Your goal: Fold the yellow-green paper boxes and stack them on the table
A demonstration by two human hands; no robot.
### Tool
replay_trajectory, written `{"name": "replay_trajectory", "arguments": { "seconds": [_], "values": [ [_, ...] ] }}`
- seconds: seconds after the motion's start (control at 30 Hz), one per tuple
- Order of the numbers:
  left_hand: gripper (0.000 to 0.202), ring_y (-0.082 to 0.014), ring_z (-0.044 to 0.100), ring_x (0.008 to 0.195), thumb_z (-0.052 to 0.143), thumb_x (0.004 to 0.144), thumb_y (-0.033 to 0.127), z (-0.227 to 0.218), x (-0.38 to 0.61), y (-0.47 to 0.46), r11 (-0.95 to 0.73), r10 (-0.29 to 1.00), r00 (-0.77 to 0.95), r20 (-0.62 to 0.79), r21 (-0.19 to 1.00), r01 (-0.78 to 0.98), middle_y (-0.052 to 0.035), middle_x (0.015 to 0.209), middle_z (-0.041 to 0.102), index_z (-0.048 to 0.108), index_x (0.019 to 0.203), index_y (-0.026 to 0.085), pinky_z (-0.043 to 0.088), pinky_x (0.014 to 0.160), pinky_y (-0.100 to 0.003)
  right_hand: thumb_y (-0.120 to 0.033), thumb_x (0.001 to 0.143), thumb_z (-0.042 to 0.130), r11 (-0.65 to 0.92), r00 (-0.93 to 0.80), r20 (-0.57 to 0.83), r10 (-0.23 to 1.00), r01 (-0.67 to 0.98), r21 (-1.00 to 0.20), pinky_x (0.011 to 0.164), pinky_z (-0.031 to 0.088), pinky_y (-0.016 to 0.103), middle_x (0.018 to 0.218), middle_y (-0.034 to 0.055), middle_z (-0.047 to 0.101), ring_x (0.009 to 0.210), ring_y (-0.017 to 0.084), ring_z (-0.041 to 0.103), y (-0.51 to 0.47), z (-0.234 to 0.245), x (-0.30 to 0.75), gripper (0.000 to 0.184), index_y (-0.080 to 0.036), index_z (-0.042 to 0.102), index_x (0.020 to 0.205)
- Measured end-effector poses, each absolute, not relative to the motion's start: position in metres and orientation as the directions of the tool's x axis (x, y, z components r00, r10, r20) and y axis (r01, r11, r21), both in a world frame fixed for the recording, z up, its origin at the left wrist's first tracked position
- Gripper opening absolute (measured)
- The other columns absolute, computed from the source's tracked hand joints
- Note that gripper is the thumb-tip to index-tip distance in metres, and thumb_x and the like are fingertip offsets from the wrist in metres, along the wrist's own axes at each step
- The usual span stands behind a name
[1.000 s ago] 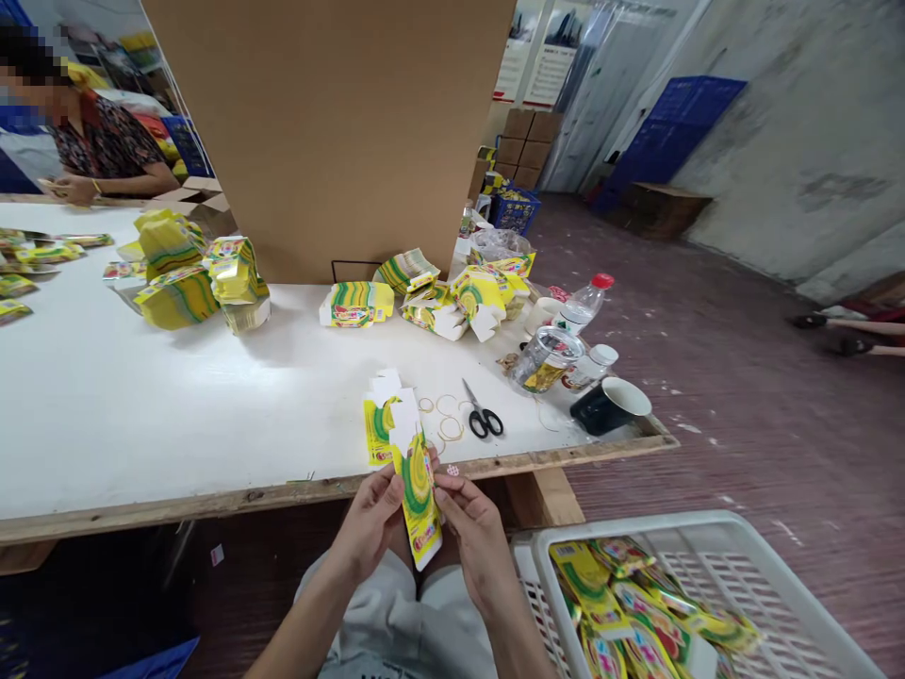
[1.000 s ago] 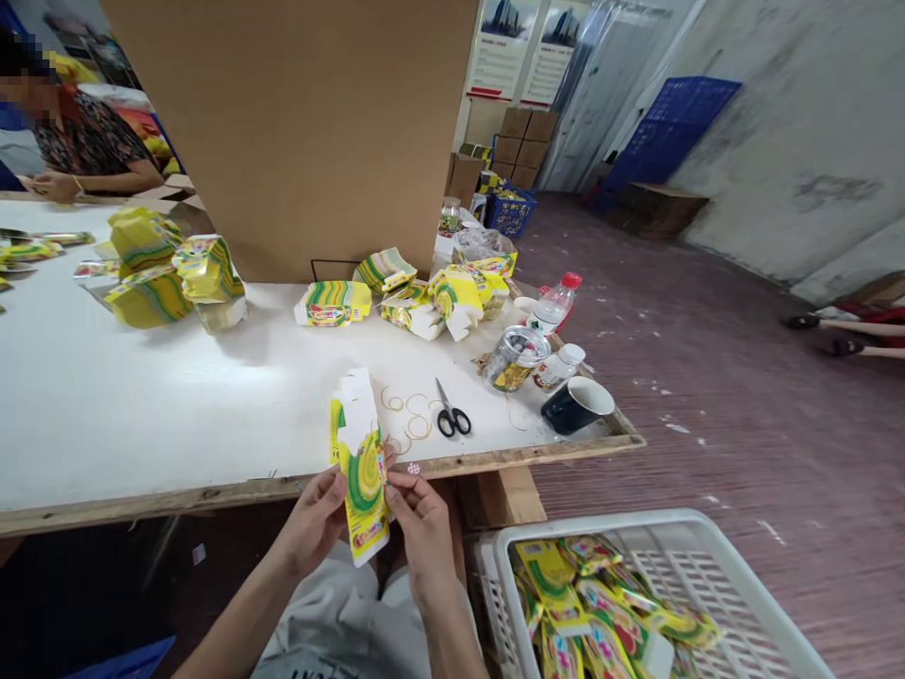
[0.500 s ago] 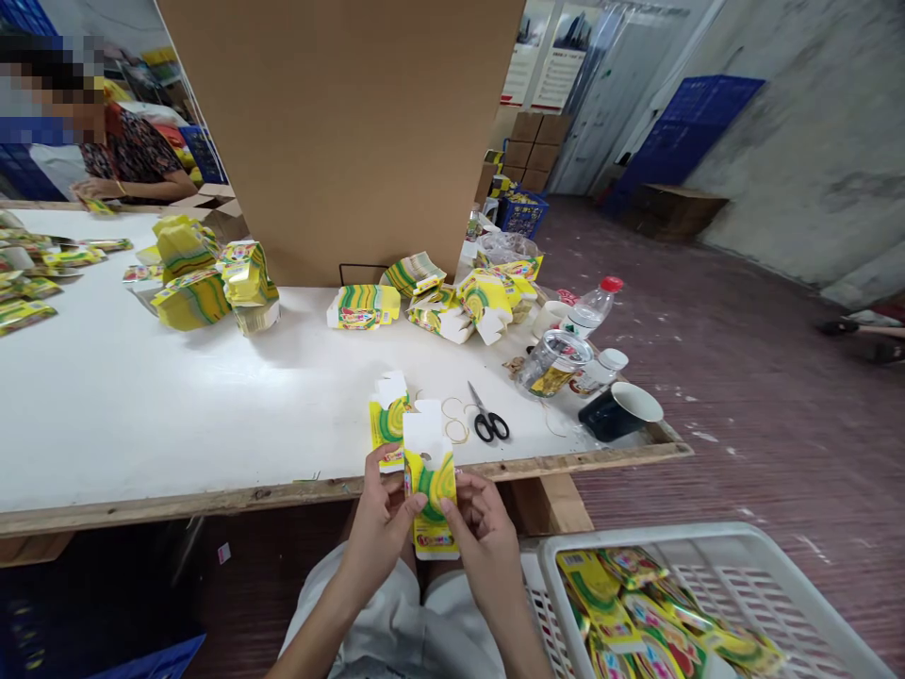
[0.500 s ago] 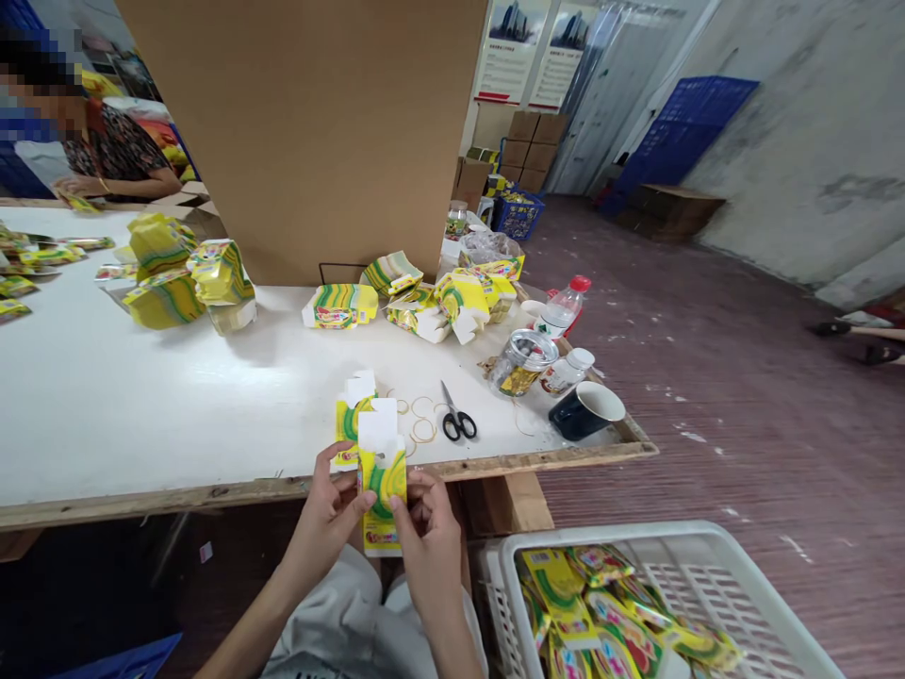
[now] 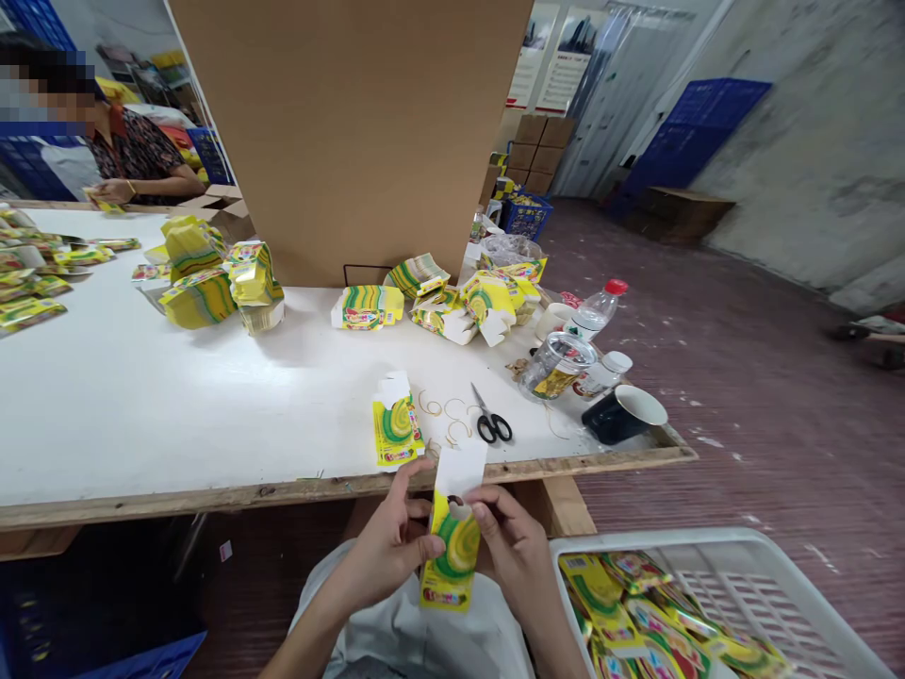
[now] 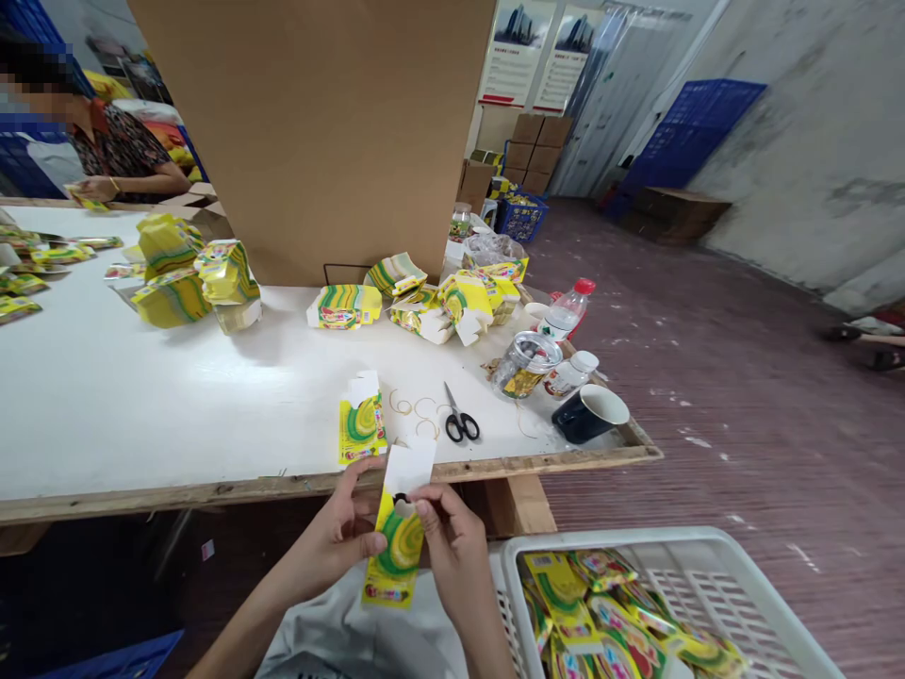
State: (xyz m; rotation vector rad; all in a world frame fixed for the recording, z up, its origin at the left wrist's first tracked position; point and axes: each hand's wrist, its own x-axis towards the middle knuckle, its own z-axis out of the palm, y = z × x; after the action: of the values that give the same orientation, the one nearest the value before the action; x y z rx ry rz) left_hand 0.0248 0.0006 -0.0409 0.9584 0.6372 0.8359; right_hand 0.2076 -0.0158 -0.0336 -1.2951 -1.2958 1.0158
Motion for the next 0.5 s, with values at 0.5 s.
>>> {"name": "replay_trajectory", "arguments": {
  "seconds": [0.5],
  "values": [
    [0.042, -0.0223, 0.067, 0.093, 0.067, 0.087, 0.031, -0.046, 0.028, 0.002, 0.127, 0.899, 0.436, -0.034, 0.974, -0.188, -0.0105, 0.107, 0.071, 0.048, 0.123, 0.023, 0.05, 0.078, -0.029, -0.045, 0.084, 0.066, -0.048, -0.019, -0.056, 0.998, 0.275, -0.96, 0.057, 0.05, 0.027, 0.067, 0.0008, 0.064, 0.061, 0.019, 0.06, -0.016, -0.02, 0.212, 0.049, -0.018, 0.065, 0.124]
  ]
}}
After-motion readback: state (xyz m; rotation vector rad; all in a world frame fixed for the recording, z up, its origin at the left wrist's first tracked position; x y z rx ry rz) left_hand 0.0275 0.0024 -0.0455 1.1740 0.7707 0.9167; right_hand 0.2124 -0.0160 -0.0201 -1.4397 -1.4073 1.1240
